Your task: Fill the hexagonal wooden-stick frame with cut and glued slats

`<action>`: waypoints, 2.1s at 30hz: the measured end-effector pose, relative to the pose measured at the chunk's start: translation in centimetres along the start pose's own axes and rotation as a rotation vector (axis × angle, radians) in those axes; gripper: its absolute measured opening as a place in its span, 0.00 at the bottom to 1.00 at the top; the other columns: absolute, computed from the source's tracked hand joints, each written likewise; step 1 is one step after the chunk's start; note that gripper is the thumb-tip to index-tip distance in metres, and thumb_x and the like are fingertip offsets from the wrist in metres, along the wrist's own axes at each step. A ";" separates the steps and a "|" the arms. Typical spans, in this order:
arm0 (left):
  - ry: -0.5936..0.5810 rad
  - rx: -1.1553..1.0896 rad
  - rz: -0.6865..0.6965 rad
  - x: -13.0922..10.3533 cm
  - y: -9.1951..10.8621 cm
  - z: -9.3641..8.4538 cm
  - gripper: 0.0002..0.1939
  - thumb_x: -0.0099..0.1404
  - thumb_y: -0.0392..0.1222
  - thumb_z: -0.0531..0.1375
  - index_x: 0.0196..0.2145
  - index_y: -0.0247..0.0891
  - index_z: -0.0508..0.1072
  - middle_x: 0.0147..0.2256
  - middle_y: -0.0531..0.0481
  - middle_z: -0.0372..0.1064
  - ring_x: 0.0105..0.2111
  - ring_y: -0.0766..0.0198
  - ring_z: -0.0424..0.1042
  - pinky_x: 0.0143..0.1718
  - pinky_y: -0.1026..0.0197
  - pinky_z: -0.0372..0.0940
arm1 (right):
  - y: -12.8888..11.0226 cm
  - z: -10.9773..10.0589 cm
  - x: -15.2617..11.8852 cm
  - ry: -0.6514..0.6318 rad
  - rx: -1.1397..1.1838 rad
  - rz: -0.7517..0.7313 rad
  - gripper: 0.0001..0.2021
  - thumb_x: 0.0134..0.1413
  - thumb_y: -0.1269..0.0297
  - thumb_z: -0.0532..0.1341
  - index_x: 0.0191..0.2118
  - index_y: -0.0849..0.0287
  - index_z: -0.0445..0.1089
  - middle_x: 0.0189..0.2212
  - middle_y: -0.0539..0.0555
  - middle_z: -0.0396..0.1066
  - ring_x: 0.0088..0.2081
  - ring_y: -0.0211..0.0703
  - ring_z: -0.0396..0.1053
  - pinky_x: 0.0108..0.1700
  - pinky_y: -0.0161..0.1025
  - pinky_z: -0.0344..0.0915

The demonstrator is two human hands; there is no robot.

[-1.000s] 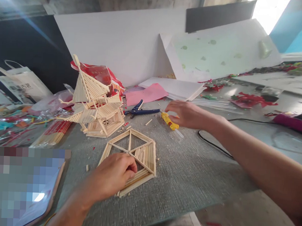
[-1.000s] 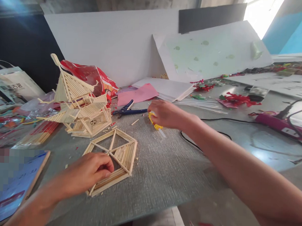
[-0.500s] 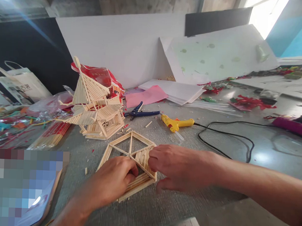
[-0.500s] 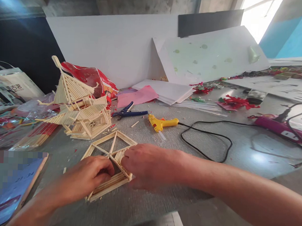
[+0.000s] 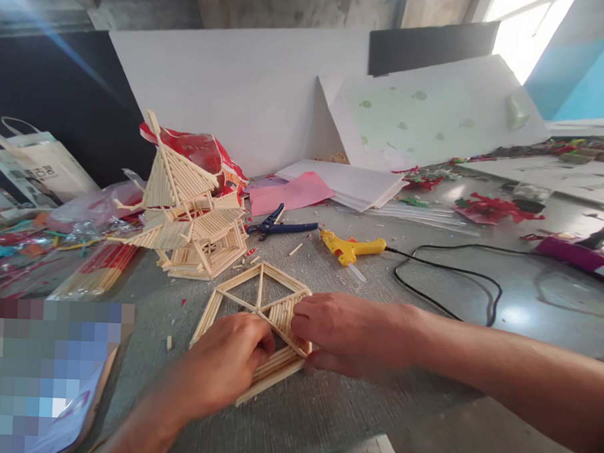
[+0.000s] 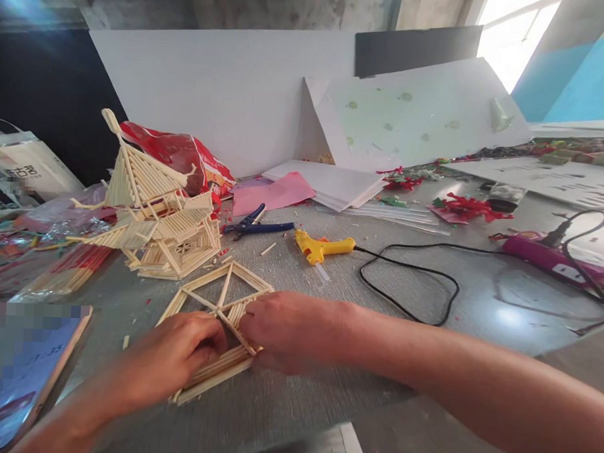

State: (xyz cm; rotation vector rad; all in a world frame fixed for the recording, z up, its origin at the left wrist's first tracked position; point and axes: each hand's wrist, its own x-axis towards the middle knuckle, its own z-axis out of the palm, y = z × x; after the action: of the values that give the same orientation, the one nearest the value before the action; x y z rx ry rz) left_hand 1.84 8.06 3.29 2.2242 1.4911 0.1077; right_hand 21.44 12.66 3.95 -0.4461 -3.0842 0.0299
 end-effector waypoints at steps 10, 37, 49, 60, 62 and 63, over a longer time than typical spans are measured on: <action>-0.031 -0.048 -0.001 0.0 -0.1 -0.3 0.11 0.55 0.35 0.51 0.31 0.40 0.73 0.33 0.50 0.71 0.36 0.62 0.68 0.35 0.61 0.58 | -0.4 -0.4 -0.2 -0.006 -0.076 -0.005 0.08 0.49 0.63 0.58 0.34 0.60 0.68 0.29 0.53 0.70 0.31 0.41 0.65 0.33 0.37 0.61; 0.041 -0.039 -0.002 0.2 0.1 0.6 0.10 0.59 0.36 0.50 0.29 0.39 0.70 0.34 0.51 0.69 0.36 0.63 0.66 0.37 0.60 0.57 | -0.6 0.0 -0.1 0.002 -0.184 -0.023 0.08 0.53 0.62 0.55 0.35 0.60 0.67 0.30 0.53 0.69 0.31 0.40 0.64 0.34 0.38 0.58; 0.050 -0.039 0.092 0.2 0.0 0.0 0.10 0.59 0.34 0.51 0.30 0.41 0.73 0.33 0.54 0.71 0.35 0.66 0.67 0.36 0.63 0.58 | -1.0 -0.5 -0.4 0.009 -0.115 0.008 0.09 0.53 0.61 0.57 0.35 0.62 0.68 0.30 0.55 0.69 0.31 0.41 0.64 0.33 0.39 0.58; 0.510 0.496 -0.281 0.2 -3.1 -1.0 0.07 0.61 0.39 0.55 0.35 0.33 0.69 0.35 0.43 0.70 0.39 0.55 0.68 0.39 0.57 0.61 | 3.0 0.7 0.5 0.184 -0.011 0.431 0.11 0.59 0.63 0.49 0.36 0.63 0.65 0.33 0.56 0.66 0.34 0.40 0.64 0.35 0.36 0.58; 0.465 0.505 -0.326 0.1 -3.2 -1.1 0.06 0.61 0.39 0.55 0.33 0.34 0.69 0.33 0.43 0.71 0.37 0.55 0.70 0.36 0.58 0.62 | 3.5 1.3 0.9 0.186 -0.015 0.472 0.12 0.59 0.63 0.49 0.35 0.63 0.65 0.33 0.57 0.65 0.34 0.41 0.64 0.35 0.37 0.58; 0.452 0.502 -0.341 0.1 -3.1 -1.2 0.06 0.61 0.40 0.55 0.32 0.34 0.69 0.32 0.44 0.71 0.36 0.55 0.70 0.35 0.59 0.62 | 3.5 1.5 1.0 0.204 -0.014 0.475 0.11 0.59 0.64 0.49 0.35 0.64 0.66 0.33 0.57 0.65 0.34 0.41 0.64 0.36 0.37 0.59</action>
State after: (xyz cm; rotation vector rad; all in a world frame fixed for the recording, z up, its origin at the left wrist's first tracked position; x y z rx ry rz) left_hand -1.16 9.48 3.02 2.3752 2.3422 0.1470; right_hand 21.42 16.28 2.43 -1.0931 -2.7114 -0.0268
